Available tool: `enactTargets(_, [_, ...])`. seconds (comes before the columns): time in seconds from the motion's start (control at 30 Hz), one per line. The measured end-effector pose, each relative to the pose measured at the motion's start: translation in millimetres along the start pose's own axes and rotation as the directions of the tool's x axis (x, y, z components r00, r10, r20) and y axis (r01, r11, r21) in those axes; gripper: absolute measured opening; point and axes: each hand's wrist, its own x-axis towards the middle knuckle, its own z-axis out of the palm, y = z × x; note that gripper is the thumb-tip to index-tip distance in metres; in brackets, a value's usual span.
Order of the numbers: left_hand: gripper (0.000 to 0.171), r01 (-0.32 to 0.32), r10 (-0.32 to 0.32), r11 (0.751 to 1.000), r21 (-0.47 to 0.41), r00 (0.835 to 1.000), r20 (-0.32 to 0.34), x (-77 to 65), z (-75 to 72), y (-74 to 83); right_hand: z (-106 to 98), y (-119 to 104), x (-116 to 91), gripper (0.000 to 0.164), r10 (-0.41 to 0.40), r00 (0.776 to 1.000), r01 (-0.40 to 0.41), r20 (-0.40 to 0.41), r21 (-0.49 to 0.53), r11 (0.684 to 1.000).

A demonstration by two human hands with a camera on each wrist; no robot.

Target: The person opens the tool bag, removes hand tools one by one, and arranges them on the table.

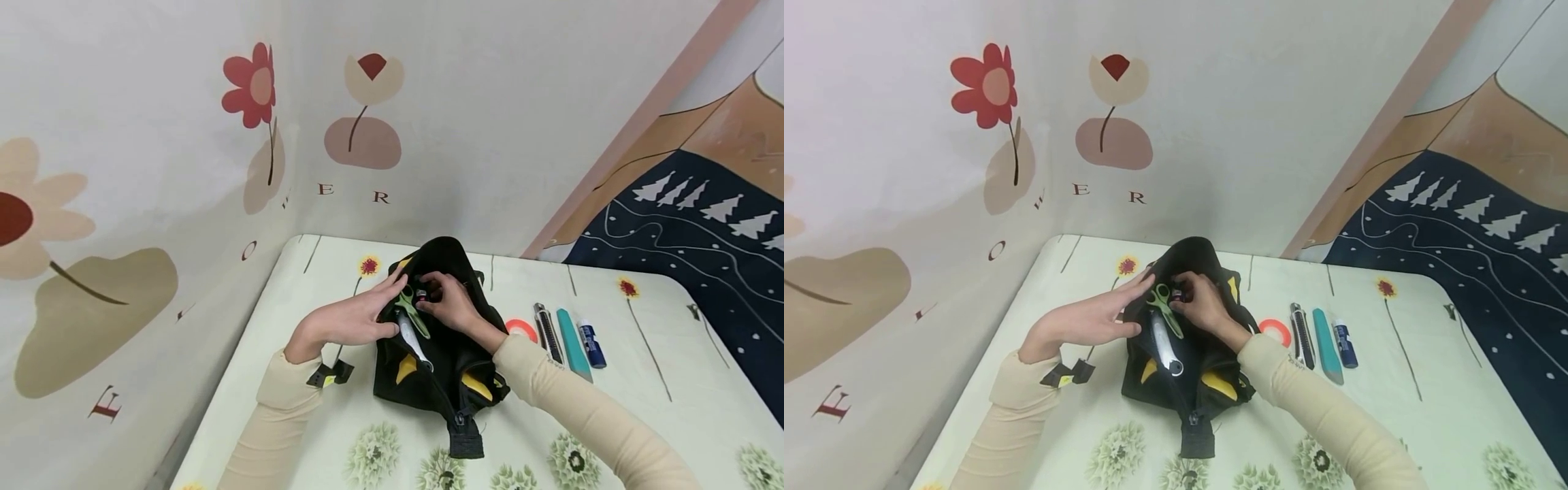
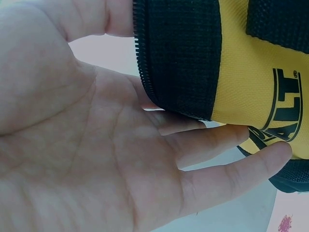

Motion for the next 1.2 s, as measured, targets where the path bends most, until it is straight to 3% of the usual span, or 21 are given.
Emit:
enactTargets(0.7, [0.085,-0.008,0.009,1.000,0.015,1.000,-0.006,0.7,1.1,-0.3,8,13,6,0.039,-0.057,0.998,0.057,0.003,-0.006,0.998])
enactTargets(0.87, [0.085,-0.004,0.004,1.000,0.009,1.000,-0.008,1.2,0.8,0.4,5,11,7,0.047,-0.044,0.999,0.044,0.021,0.004,0.999])
enactTargets(1.2, [0.086,0.006,-0.006,1.000,-0.005,1.000,-0.004,0.6,1.1,1.2,1,8,4,0.068,0.015,0.999,-0.011,0.049,-0.085,0.996])
